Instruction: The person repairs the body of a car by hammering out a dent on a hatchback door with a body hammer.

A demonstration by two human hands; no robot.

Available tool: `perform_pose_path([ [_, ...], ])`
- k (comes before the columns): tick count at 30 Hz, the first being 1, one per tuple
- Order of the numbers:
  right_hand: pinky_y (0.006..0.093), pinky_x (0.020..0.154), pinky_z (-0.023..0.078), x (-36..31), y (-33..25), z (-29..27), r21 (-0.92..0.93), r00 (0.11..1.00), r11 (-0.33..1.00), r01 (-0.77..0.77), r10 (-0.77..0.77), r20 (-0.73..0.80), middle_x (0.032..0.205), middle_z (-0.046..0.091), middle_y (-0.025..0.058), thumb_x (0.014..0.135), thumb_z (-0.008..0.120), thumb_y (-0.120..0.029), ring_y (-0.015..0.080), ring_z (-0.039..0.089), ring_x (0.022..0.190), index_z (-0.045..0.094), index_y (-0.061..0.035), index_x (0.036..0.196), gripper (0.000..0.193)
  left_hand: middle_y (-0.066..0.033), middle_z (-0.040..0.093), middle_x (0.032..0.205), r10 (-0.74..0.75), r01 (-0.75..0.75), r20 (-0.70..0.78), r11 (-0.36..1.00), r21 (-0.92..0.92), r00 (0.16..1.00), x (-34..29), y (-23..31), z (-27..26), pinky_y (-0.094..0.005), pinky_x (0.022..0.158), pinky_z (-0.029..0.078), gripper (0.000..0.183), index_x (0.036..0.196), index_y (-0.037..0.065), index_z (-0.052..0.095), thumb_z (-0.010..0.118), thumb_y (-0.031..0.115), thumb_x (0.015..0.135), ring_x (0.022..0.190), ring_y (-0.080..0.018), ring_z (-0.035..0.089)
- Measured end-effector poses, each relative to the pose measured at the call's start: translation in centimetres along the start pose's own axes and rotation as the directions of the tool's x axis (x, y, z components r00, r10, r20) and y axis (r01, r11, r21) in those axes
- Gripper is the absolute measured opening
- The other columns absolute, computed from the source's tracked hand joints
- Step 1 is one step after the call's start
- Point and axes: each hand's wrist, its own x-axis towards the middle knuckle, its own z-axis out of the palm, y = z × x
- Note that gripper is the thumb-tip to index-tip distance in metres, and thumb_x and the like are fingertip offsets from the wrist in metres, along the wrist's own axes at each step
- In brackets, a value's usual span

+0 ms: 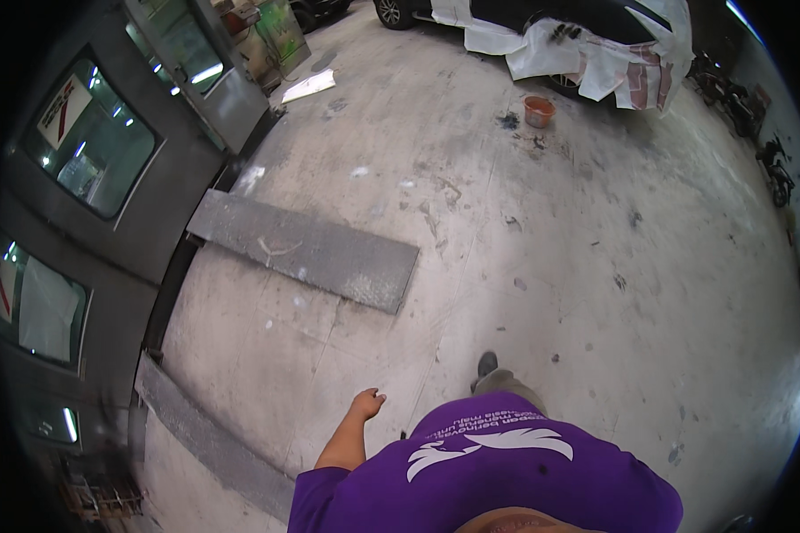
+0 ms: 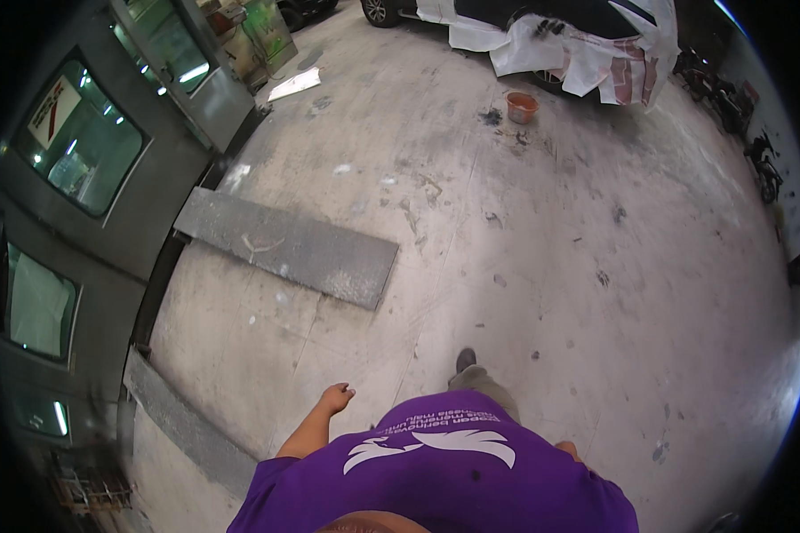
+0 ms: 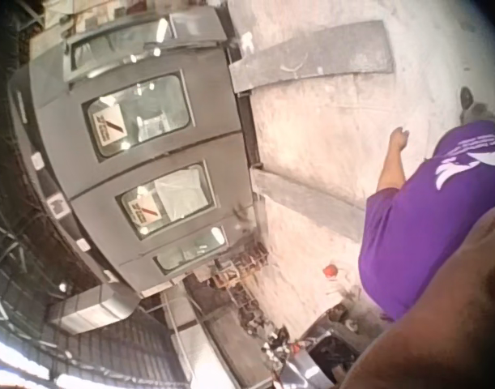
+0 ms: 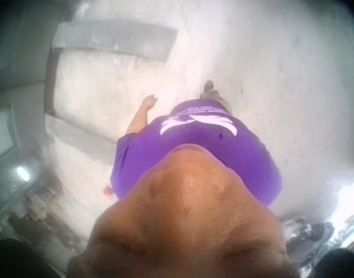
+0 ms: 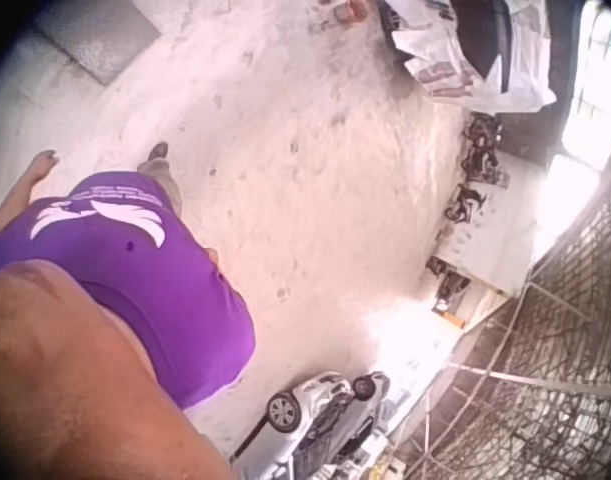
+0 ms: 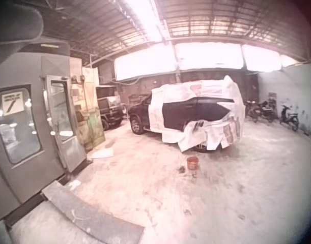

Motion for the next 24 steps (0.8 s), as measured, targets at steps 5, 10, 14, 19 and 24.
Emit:
perform_pose_path([
  [5,0.0436,0.083,0.054,6.1,-8.9,-10.2,-0.325,0.977,0.922,0.212,-0.192,0.093,0.098,0.073,0.0155,0.081,0.061,-0.032,0.0314,0.069,0.097,0.075,-0.0066,0.091,0.031,-0.0235,0.061,0.130,-0.089,0.061,-0.157,0.982,-0.177,0.984,11.7,6.3,-8.7,-0.0404,0.104,0.044,0.062,0.135,-0.002,0.054,0.058,0.041,0.091,0.122,-0.0361,0.058],
  [10,0.0451,0.081,0.054,14.7,-22.7,-25.5,-0.734,0.851,0.528,0.427,-0.509,0.129,0.095,0.073,0.0159,0.082,0.060,-0.031,0.0322,0.069,0.096,0.075,-0.0061,0.089,0.030,-0.0249,0.059,0.132,-0.153,0.147,-0.021,0.970,-0.194,0.988,18.6,10.5,-10.0,-0.0395,0.106,0.043,0.063,0.134,-0.003,0.055,0.058,0.044,0.092,0.126,-0.0357,0.055],
  [14,0.0399,0.057,0.053,18.0,-42.2,-43.4,0.039,0.823,0.873,0.486,-0.442,-0.357,0.079,0.069,0.0158,0.089,0.057,-0.024,0.0267,0.065,0.057,0.067,-0.0037,0.114,0.034,-0.0236,0.056,0.136,-0.166,0.215,0.235,0.955,-0.204,0.958,22.1,12.1,-9.4,-0.0410,0.107,0.041,0.066,0.133,-0.002,0.057,0.057,0.049,0.092,0.127,-0.0368,0.054],
  [19,0.0341,0.048,0.049,19.0,-62.8,-62.1,0.302,0.706,0.676,0.672,-0.462,-0.536,0.070,0.063,0.0085,0.090,0.061,-0.024,0.0172,0.057,0.051,0.063,-0.0039,0.125,0.041,-0.0237,0.057,0.135,-0.287,0.326,0.177,0.910,-0.256,0.941,29.2,16.5,-14.0,-0.0416,0.107,0.042,0.065,0.133,-0.001,0.057,0.057,0.049,0.091,0.127,-0.0375,0.054],
  [24,0.0326,0.047,0.049,26.8,-69.9,-69.3,0.132,0.576,0.628,0.767,-0.582,-0.574,0.070,0.062,0.0063,0.092,0.060,-0.022,0.0157,0.056,0.052,0.062,-0.0047,0.127,0.039,-0.0239,0.057,0.134,-0.334,0.372,0.197,0.905,-0.206,0.922,40.8,19.5,-20.8,-0.0423,0.107,0.042,0.064,0.132,-0.001,0.057,0.057,0.048,0.091,0.126,-0.0383,0.054],
])
